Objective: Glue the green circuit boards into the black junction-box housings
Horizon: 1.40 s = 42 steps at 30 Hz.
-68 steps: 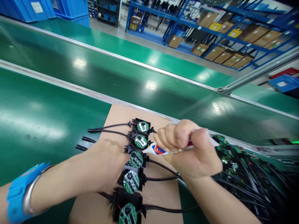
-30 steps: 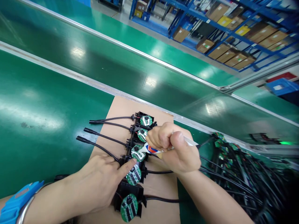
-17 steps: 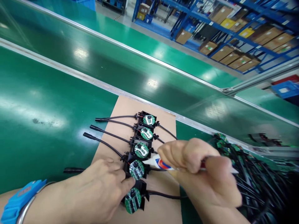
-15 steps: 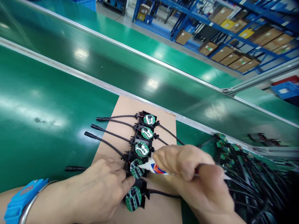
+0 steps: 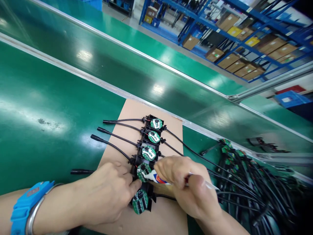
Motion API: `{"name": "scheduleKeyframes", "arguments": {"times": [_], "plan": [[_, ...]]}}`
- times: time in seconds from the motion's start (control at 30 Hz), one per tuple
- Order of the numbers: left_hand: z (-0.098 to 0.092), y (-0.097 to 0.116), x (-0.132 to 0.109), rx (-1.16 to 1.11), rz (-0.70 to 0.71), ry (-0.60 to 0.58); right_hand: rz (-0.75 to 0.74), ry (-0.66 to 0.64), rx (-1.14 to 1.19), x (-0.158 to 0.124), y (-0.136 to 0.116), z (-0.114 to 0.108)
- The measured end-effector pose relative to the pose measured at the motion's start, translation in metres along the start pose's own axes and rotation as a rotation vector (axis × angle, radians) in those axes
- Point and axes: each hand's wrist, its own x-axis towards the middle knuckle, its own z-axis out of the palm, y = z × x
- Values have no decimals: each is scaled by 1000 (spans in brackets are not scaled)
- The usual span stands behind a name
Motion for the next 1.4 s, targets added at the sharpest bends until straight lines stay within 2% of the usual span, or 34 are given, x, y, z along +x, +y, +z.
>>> {"name": "scheduleKeyframes", "arguments": {"times": [0.4,1.13,1.27,1.4], "plan": [[0,-1,1,9,10,-27,6,31,-17,-5,-1,-12],[2,-2,0,12,-1,-5,-107,31,-7,9,11,-12],[-3,-2,-2,37,9,-2,-102,41,-28,0,0,-12],[-11,4,-6,-5,46,-27,-91,104,-13,-21,-17,-1]]}}
